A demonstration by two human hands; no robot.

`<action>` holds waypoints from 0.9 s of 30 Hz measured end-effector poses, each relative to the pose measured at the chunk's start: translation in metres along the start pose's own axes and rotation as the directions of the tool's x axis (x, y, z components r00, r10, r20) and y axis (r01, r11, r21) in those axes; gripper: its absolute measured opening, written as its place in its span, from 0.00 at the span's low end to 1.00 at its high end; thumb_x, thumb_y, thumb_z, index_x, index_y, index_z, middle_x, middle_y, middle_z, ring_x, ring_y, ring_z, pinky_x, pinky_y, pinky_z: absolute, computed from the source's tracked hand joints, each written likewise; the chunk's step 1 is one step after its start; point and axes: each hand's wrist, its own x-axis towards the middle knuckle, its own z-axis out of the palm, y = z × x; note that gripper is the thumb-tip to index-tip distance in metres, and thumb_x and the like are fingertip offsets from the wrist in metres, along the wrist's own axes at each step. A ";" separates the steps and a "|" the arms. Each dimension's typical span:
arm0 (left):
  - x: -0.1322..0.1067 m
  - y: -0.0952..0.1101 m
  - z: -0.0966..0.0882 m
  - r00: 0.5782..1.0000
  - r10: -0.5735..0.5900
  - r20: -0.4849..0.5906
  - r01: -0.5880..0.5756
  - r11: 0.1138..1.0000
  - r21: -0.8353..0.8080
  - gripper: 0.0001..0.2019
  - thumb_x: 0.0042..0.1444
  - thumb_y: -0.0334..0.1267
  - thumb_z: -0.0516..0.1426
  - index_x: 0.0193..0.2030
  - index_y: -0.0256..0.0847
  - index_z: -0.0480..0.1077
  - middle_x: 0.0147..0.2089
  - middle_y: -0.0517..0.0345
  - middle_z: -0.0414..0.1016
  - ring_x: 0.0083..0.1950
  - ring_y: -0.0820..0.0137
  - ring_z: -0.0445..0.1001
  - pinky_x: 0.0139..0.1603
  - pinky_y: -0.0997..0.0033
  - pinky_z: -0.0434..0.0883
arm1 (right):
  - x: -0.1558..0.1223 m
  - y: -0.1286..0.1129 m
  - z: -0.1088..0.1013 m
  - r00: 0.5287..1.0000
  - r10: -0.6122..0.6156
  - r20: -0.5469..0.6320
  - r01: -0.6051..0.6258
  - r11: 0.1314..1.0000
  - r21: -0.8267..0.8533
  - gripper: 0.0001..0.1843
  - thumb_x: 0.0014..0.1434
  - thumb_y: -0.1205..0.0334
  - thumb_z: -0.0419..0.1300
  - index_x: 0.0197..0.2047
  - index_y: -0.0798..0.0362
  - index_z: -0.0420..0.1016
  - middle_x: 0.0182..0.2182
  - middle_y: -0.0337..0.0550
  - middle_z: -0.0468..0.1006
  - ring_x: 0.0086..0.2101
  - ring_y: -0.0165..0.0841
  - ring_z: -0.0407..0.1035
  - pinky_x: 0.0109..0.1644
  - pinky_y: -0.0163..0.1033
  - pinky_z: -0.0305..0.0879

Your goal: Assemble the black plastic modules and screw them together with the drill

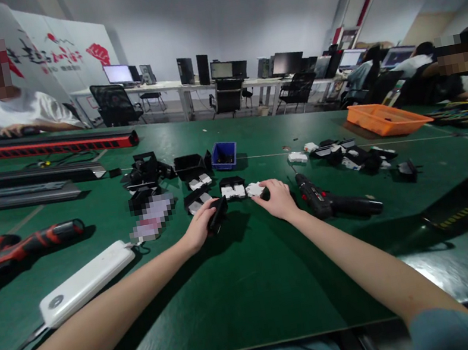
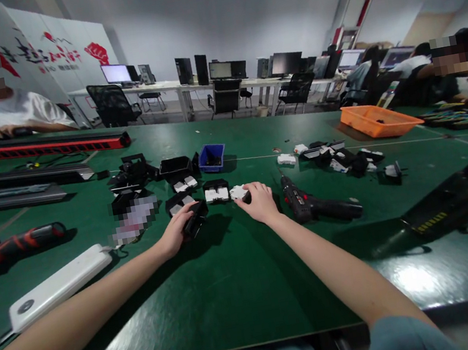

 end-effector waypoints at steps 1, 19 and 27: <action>0.002 -0.003 -0.001 1.000 -0.008 -0.018 0.008 1.000 0.003 0.23 0.58 0.47 0.48 0.59 0.46 0.63 0.39 0.56 0.74 0.32 0.67 0.73 0.22 0.74 0.64 | -0.002 -0.002 -0.004 0.999 0.009 -0.047 -0.008 1.000 0.026 0.23 0.58 0.45 0.59 0.49 0.53 0.69 0.49 0.53 0.71 0.51 0.48 0.64 0.55 0.51 0.58; -0.007 0.002 0.005 0.990 0.106 0.098 -0.108 0.994 0.019 0.24 0.57 0.48 0.57 0.59 0.41 0.65 0.47 0.53 0.73 0.39 0.68 0.71 0.29 0.76 0.67 | -0.046 -0.071 -0.016 0.919 -0.393 -0.017 0.369 0.844 0.390 0.30 0.51 0.52 0.68 0.55 0.49 0.63 0.55 0.52 0.67 0.57 0.46 0.61 0.61 0.54 0.58; -0.023 0.006 0.012 0.924 0.252 0.288 -0.252 0.967 -0.037 0.41 0.52 0.39 0.64 0.69 0.43 0.48 0.46 0.50 0.73 0.45 0.62 0.74 0.44 0.65 0.71 | -0.046 -0.058 -0.010 0.951 -0.277 0.139 0.150 0.802 0.578 0.53 0.49 0.54 0.70 0.69 0.45 0.43 0.60 0.52 0.66 0.57 0.45 0.64 0.60 0.53 0.62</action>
